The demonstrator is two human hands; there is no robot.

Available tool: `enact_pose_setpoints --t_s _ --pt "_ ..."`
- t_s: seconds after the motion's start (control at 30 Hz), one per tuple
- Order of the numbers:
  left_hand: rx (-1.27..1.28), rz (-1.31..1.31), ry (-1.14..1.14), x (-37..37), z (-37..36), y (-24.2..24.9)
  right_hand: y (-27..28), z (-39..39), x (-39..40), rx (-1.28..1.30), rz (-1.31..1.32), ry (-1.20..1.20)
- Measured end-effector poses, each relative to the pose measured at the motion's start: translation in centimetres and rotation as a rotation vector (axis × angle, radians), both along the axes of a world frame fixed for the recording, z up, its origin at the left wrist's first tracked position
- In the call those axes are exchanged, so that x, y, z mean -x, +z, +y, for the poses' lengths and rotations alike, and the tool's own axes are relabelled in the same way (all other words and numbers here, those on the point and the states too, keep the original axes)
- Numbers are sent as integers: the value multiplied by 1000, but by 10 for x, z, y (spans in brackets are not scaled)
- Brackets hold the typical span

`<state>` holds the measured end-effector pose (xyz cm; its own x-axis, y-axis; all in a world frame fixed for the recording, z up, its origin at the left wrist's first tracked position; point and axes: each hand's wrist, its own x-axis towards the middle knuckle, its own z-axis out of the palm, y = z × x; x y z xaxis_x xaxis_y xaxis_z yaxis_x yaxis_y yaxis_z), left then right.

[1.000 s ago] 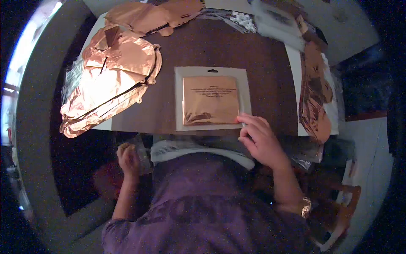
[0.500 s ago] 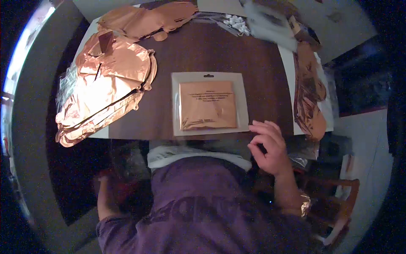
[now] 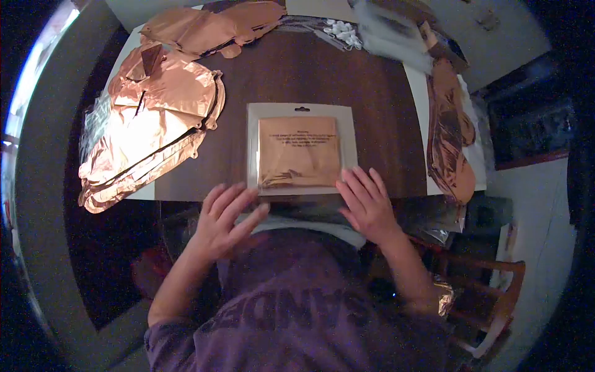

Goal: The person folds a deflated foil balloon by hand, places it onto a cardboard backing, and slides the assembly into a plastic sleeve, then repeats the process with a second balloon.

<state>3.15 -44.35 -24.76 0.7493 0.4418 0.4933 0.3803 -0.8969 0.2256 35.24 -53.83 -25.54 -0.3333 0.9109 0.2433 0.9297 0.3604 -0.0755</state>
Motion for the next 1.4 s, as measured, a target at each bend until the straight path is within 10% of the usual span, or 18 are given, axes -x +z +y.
enact_pose_setpoints --t_s 0.2,0.5,0.6,0.7,0.77,1.07,1.2,1.4 --pt "140 -217 -196 -17 29 -32 -4 -14 -7 -126 117 12" --pt "467 -42 205 -26 20 -25 -4 -2 17 -81 445 -390" --pt "332 -342 357 -41 17 -23 -2 -5 26 -139 384 -510" --pt "-197 -201 151 -40 17 -24 -4 -8 32 -139 384 -557" --pt "-42 48 -75 -50 4 -15 -1 -13 37 -81 416 -553" --pt "45 417 -324 -69 1 10 29 -58 -8 734 1552 -383" --pt "-117 437 -616 -104 -21 18 56 -73 -55 408 1852 -530" --pt "-220 213 -821 -149 -29 16 88 -144 -126 1039 648 -723"
